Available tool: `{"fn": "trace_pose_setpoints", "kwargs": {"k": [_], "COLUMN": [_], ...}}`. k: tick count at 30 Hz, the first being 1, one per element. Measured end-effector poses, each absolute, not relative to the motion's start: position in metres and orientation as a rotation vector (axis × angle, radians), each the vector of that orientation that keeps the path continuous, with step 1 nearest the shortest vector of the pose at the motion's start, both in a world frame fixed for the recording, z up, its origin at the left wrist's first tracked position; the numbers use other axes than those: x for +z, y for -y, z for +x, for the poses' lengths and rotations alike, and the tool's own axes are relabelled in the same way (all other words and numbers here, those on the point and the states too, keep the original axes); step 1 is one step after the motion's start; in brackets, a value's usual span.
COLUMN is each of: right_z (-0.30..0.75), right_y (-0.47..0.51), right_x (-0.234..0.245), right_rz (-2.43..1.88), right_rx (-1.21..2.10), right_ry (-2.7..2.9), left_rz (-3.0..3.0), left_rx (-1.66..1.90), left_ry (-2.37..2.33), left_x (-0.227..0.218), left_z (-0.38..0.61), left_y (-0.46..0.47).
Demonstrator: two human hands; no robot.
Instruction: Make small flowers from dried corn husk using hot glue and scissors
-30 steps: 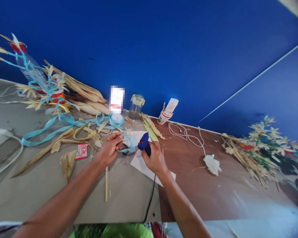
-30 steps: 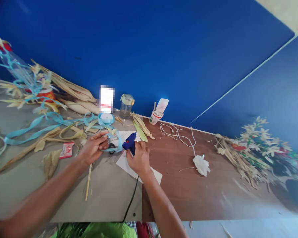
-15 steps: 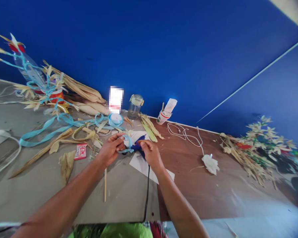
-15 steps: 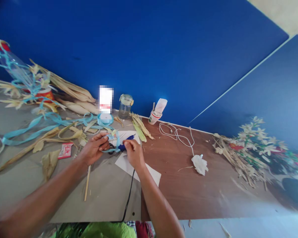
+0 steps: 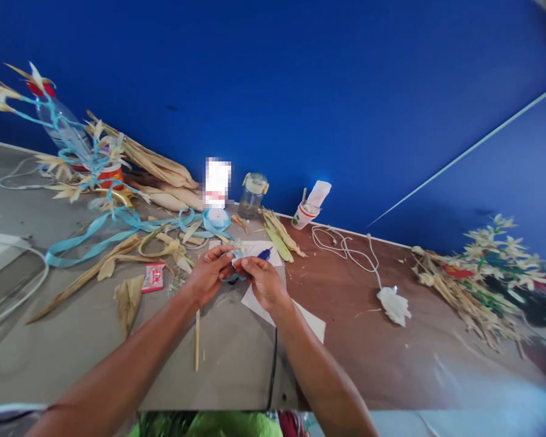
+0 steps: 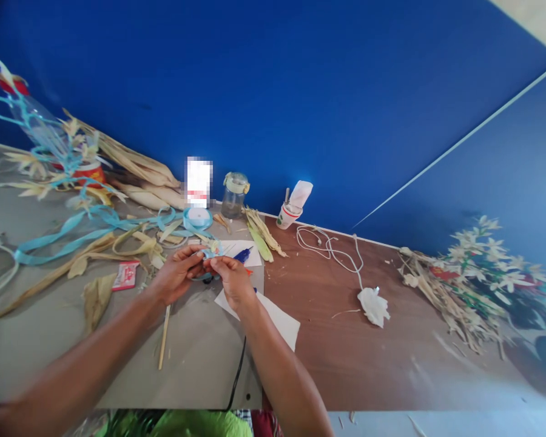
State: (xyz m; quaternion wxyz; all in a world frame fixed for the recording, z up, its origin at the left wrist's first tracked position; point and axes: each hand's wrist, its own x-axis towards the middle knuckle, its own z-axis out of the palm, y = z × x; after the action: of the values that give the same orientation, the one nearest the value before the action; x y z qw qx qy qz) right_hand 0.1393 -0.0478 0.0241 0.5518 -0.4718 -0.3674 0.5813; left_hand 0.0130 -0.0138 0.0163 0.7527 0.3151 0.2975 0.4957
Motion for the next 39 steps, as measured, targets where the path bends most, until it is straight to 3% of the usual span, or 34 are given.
{"fn": "trace_pose_setpoints", "kwargs": {"k": [9,20,29,39], "right_z": [0.14,0.142,0.139,0.133], "right_y": [0.045,0.042,0.039,0.048], "right_x": [0.019,0.01,-0.002,0.011], "right_rz": [-1.135,-1.361,-1.373,-1.576], "right_rx": [1.317,0.884,0.741,0.143], "right_ry": [0.832,1.058,1.05,1.322], "left_rz": [0.698,0.676,0.659,0.661], "left_rx": [1.079,1.076,1.059,1.052], "left_ry": [-0.651,-0.687,-0.717,-0.779], "left_x": [0.014,0.018,0.017,0.019], "left_z": [0.014,0.015,0.018,0.023], "left_y": [0.015,0.017,0.018,0.022]}}
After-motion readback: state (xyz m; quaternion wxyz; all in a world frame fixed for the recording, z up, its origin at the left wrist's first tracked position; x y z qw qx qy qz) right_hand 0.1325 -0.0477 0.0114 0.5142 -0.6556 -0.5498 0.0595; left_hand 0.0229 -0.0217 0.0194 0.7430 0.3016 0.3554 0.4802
